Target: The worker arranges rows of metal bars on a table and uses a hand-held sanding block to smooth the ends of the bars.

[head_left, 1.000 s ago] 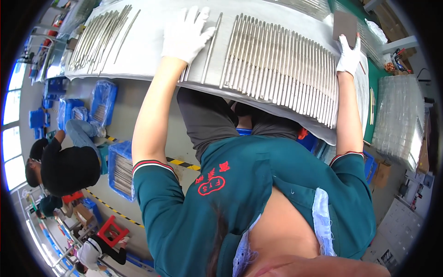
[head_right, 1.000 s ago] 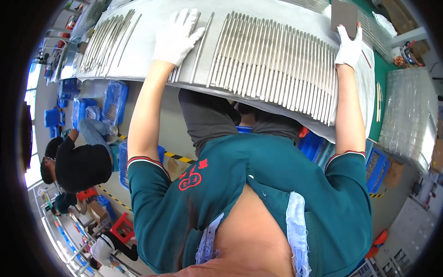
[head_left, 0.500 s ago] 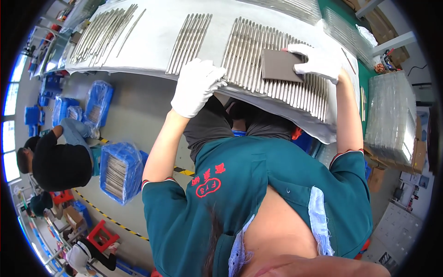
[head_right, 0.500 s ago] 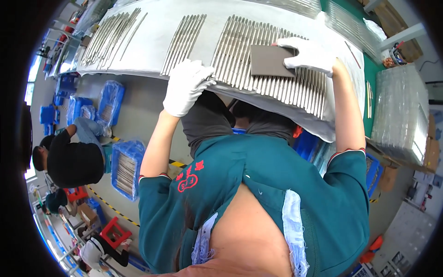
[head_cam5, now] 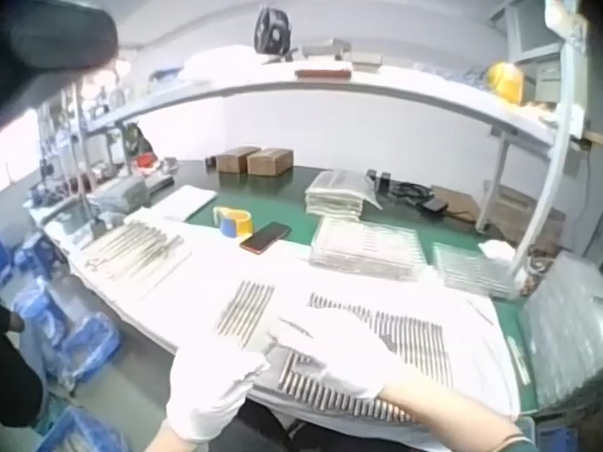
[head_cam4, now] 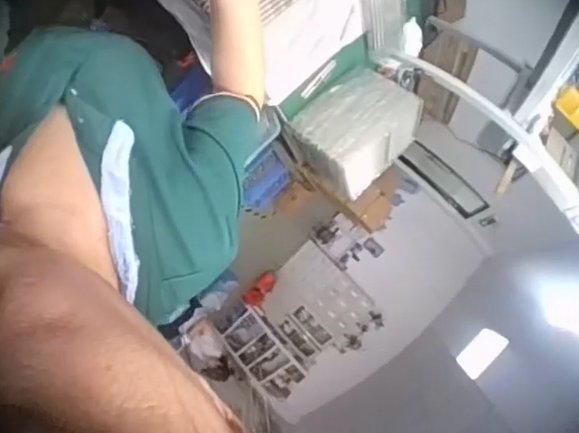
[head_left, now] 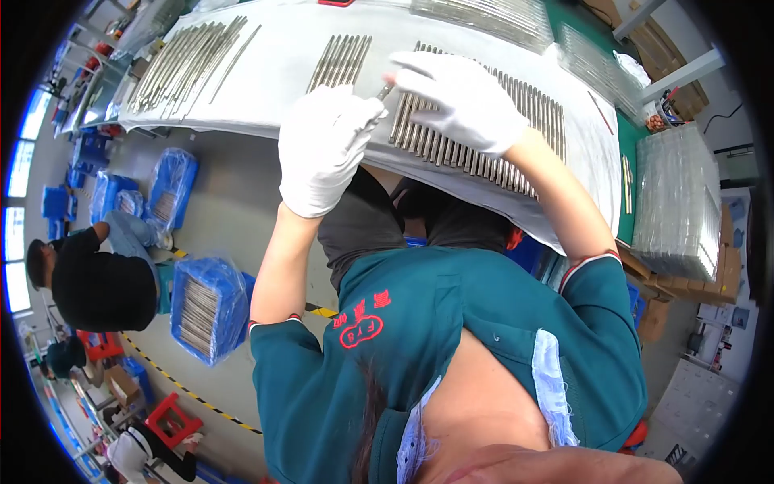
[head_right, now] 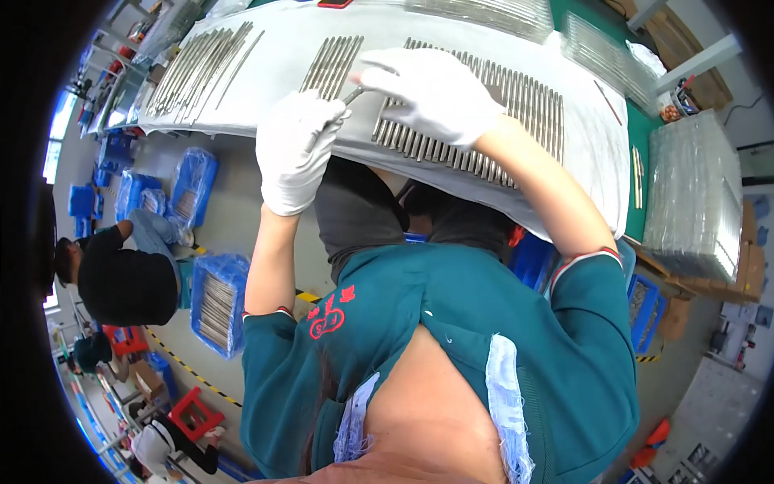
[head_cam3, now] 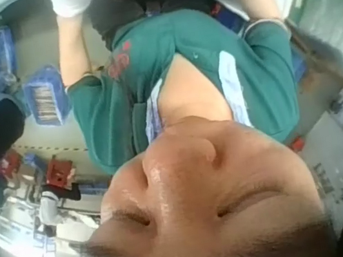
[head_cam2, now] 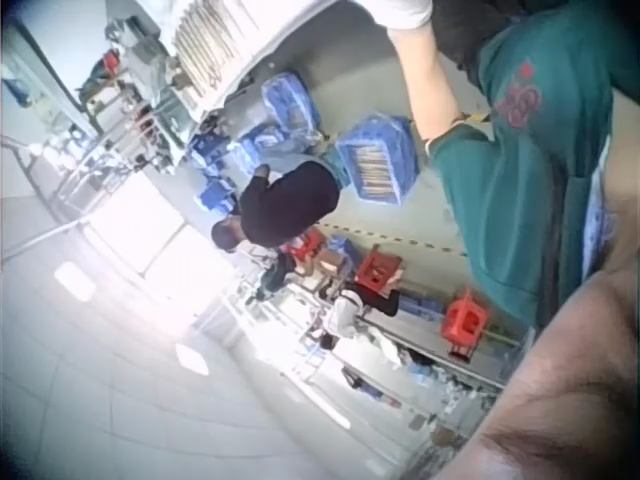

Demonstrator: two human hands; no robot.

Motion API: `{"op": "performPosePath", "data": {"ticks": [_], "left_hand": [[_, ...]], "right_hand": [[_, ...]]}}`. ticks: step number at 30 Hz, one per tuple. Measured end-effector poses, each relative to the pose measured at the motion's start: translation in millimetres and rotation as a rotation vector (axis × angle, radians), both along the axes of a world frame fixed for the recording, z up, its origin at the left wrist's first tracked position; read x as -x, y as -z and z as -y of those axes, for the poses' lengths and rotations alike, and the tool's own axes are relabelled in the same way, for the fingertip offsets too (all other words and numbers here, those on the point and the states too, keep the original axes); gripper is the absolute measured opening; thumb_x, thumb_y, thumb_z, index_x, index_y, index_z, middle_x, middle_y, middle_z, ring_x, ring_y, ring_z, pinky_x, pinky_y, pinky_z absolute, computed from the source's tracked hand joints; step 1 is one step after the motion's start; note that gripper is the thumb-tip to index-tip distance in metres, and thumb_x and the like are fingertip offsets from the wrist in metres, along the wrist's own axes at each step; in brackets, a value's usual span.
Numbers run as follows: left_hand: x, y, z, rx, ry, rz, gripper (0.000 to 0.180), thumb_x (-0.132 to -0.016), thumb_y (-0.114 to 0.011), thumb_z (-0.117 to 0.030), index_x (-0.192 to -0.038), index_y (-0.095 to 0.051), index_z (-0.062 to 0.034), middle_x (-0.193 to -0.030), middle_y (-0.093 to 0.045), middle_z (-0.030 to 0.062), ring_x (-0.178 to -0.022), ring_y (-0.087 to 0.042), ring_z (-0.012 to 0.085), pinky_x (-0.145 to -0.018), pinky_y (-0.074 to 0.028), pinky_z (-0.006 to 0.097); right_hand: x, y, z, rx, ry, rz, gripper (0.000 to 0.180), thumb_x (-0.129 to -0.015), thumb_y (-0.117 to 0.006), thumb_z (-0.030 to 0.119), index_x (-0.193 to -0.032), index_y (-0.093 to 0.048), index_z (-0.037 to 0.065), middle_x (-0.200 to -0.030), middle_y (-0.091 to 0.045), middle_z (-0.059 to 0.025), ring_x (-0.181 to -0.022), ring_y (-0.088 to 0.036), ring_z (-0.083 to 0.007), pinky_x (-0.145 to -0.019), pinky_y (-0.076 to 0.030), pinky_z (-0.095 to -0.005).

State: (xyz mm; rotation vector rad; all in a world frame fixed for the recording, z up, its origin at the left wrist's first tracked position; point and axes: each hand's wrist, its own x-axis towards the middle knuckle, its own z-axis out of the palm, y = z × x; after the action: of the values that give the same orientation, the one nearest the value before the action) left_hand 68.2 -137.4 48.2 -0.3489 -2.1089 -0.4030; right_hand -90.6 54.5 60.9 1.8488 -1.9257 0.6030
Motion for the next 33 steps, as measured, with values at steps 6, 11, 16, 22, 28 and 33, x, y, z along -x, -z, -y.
{"op": "performPosePath", "data": {"ticks": [6, 11, 16, 22, 28, 33], "left_hand": [[11.2, -8.2, -11.3, -0.319, -0.048, 0.056, 0.033, -0.086, -0.077, -0.013, -0.118, -0.070, -0.0113, -0.103, -0.070, 0.0095, -0.099, -0.068, 0.0299, -0.087, -0.054, 0.039], [0.8, 8.4, -39.6, -0.871, -0.037, 0.601, 0.032, -0.102, -0.063, -0.026, -0.122, -0.063, -0.0010, -0.090, -0.068, 0.0151, -0.082, -0.068, 0.0274, -0.079, -0.054, 0.037], [-24.8, 27.8, -42.5, -1.651, 0.305, 0.833, 0.029, -0.109, -0.053, -0.033, -0.103, -0.063, -0.0067, -0.063, -0.050, -0.0025, -0.046, -0.037, 0.0057, -0.042, -0.028, 0.022], [-36.4, 74.2, -35.2, -1.986, 0.265, 1.067, 0.039, -0.109, -0.050, -0.042, -0.098, -0.059, -0.0064, -0.056, -0.040, -0.0047, -0.036, -0.028, 0.0053, -0.032, -0.022, 0.023], [-37.4, 90.0, -30.7, -2.151, 0.350, 1.042, 0.040, -0.108, -0.054, -0.039, -0.112, -0.065, -0.0004, -0.063, -0.049, -0.0037, -0.037, -0.031, 0.0036, -0.032, -0.024, 0.021], [-37.0, 92.5, -22.9, -2.105, 0.403, 1.049, 0.035, -0.108, -0.055, -0.033, -0.126, -0.067, -0.0058, -0.064, -0.048, -0.0044, -0.040, -0.030, 0.0028, -0.035, -0.023, 0.020]], "right_hand": [[-10.6, -18.7, 34.7, 0.073, 0.163, 0.235, 0.016, -0.093, -0.069, 0.021, -0.108, -0.071, 0.016, -0.090, -0.074, -0.0057, -0.086, -0.073, -0.0250, -0.079, -0.058, -0.0345], [-22.5, -28.9, 20.9, 0.184, -0.048, 1.312, 0.039, -0.098, -0.069, 0.027, -0.132, -0.068, 0.008, -0.112, -0.077, -0.0076, -0.104, -0.072, -0.0149, -0.093, -0.054, -0.0289], [-4.3, -23.7, -18.1, -0.210, 0.251, 0.529, 0.080, -0.086, -0.075, 0.050, -0.151, -0.051, 0.011, -0.146, -0.057, -0.0207, -0.134, -0.056, -0.0305, -0.115, -0.042, -0.0405], [25.1, 2.8, -70.0, -0.540, 0.398, 0.104, 0.089, -0.079, -0.078, 0.046, -0.155, -0.046, 0.011, -0.152, -0.050, -0.0190, -0.139, -0.049, -0.0364, -0.118, -0.037, -0.0422], [18.1, 8.0, -76.7, -0.402, 0.495, 0.396, 0.086, -0.077, -0.080, 0.044, -0.152, -0.050, 0.015, -0.148, -0.054, -0.0194, -0.133, -0.053, -0.0386, -0.114, -0.042, -0.0421], [17.4, 8.5, -88.0, -0.520, 0.506, 0.281, 0.078, -0.078, -0.081, 0.042, -0.149, -0.056, 0.024, -0.155, -0.044, -0.0234, -0.137, -0.049, -0.0423, -0.116, -0.040, -0.0445]]}}
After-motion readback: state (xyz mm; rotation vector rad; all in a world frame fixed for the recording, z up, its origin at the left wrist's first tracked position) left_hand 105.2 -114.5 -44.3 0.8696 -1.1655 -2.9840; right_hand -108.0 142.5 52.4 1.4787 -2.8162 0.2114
